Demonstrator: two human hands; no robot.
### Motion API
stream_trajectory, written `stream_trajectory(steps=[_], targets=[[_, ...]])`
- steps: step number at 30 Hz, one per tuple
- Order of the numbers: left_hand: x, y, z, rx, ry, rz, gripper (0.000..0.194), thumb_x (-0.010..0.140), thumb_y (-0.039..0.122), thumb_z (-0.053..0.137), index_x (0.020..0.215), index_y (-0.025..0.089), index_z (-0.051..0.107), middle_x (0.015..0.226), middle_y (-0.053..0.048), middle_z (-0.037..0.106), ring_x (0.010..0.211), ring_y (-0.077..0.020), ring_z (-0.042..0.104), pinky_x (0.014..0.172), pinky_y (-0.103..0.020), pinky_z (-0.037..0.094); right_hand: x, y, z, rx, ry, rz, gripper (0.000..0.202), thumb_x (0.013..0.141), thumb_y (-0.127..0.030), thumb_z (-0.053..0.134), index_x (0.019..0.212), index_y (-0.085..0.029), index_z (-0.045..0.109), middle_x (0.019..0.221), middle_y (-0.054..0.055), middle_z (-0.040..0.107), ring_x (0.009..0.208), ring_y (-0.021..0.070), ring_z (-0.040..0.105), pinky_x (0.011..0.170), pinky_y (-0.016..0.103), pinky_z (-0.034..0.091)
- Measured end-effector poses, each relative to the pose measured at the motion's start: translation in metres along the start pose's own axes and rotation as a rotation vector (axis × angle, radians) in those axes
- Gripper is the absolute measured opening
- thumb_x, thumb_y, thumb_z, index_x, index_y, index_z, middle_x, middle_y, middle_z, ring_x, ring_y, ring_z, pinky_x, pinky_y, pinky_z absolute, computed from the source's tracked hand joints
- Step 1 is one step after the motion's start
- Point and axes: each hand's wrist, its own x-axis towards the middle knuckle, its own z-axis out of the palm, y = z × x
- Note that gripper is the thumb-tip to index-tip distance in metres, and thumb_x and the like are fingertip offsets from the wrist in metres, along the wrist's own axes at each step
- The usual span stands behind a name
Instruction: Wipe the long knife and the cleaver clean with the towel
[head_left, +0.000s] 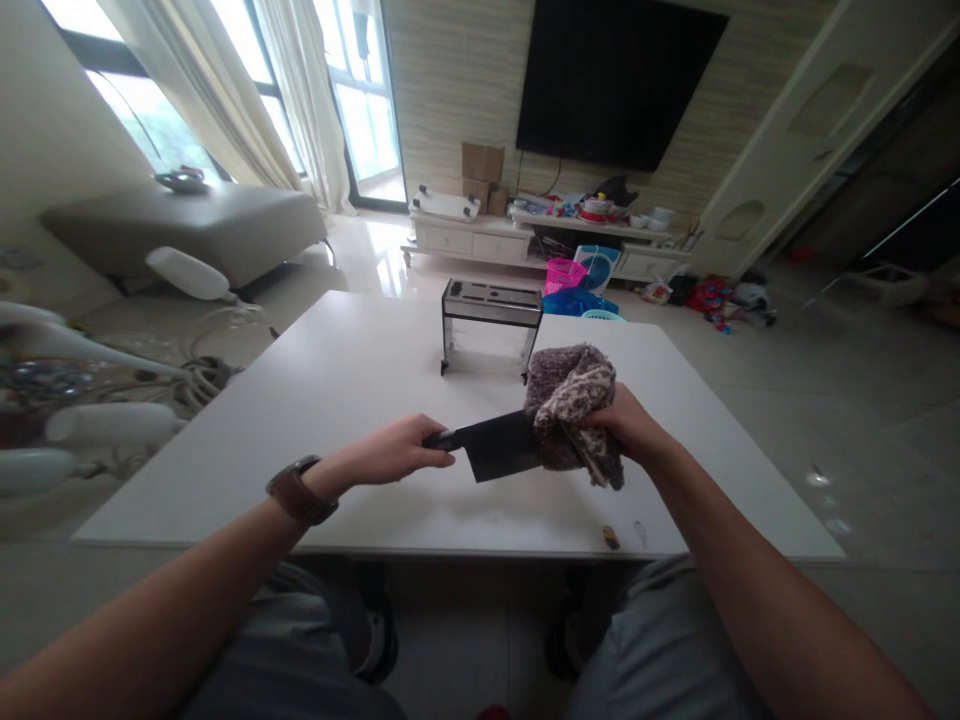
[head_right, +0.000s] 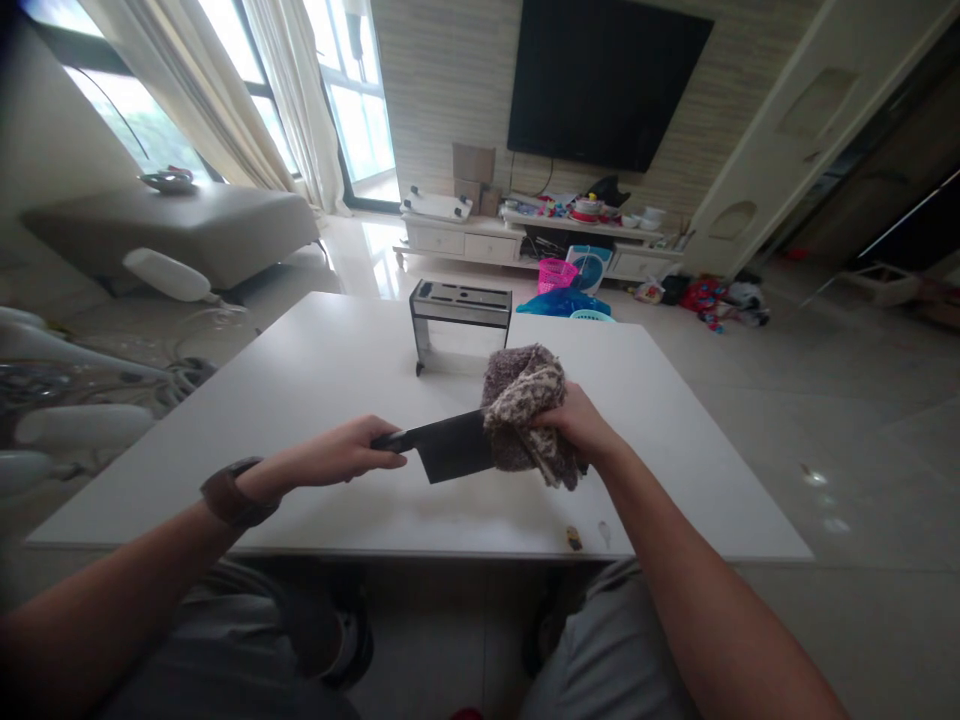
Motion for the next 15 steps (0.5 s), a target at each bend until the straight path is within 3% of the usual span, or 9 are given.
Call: stream_trajectory(steps=[4,6,10,12,15], targets=[[-0.002,0.003,-0.003,0.032,0.036,-0.016,0.035,0.084,0.050,0.065,0.071,0.017,0.061,0.055,0.003,0.048,0.047,-0.0123,0.046,0.045,-0.024,0.032,-0.002,-0.011,-0.010,0.087,0.156,-0.031,0.053,0.048,-0.014,0.088,0.099,-0.018,0.074,0.096,0.004,0.080,0.092,0.0311,0.074,0.087,0.042,0.059],[-0.002,0.004,-0.004,0.055,0.056,-0.007,0.037,0.083,0.051,0.065,0.069,0.017,0.060,0.055,0.003,0.048,0.047,-0.0119,0.046,0.046,-0.024,0.032,-0.005,-0.012,-0.009,0.110,0.127,0.003,0.050,0.050,-0.017,0.087,0.099,-0.019,0.074,0.097,0.005,0.080,0.093,0.0319,0.074,0.088,0.044,0.059],[0.000,0.001,-0.003,0.067,0.057,0.024,0.038,0.084,0.050,0.065,0.066,0.018,0.057,0.054,0.003,0.046,0.047,-0.0113,0.044,0.046,-0.024,0.031,-0.010,-0.003,0.003,0.062,-0.078,0.099,0.050,0.051,-0.016,0.087,0.099,-0.017,0.075,0.097,0.006,0.081,0.095,0.0314,0.074,0.091,0.044,0.058],[0.001,0.000,-0.003,0.066,0.053,0.029,0.038,0.084,0.050,0.065,0.066,0.018,0.056,0.054,0.003,0.047,0.048,-0.0114,0.044,0.046,-0.024,0.031,-0.009,0.002,0.008,0.011,-0.080,0.082,0.051,0.049,-0.014,0.087,0.099,-0.016,0.075,0.098,0.006,0.081,0.097,0.0313,0.074,0.093,0.044,0.057],[0.003,0.000,-0.002,0.038,0.035,0.013,0.038,0.084,0.051,0.066,0.067,0.019,0.056,0.054,0.004,0.046,0.047,-0.0119,0.046,0.046,-0.024,0.032,-0.005,0.003,0.008,-0.024,0.023,0.035,0.048,0.047,-0.014,0.086,0.094,-0.014,0.075,0.095,0.007,0.080,0.094,0.0325,0.074,0.088,0.044,0.059]])
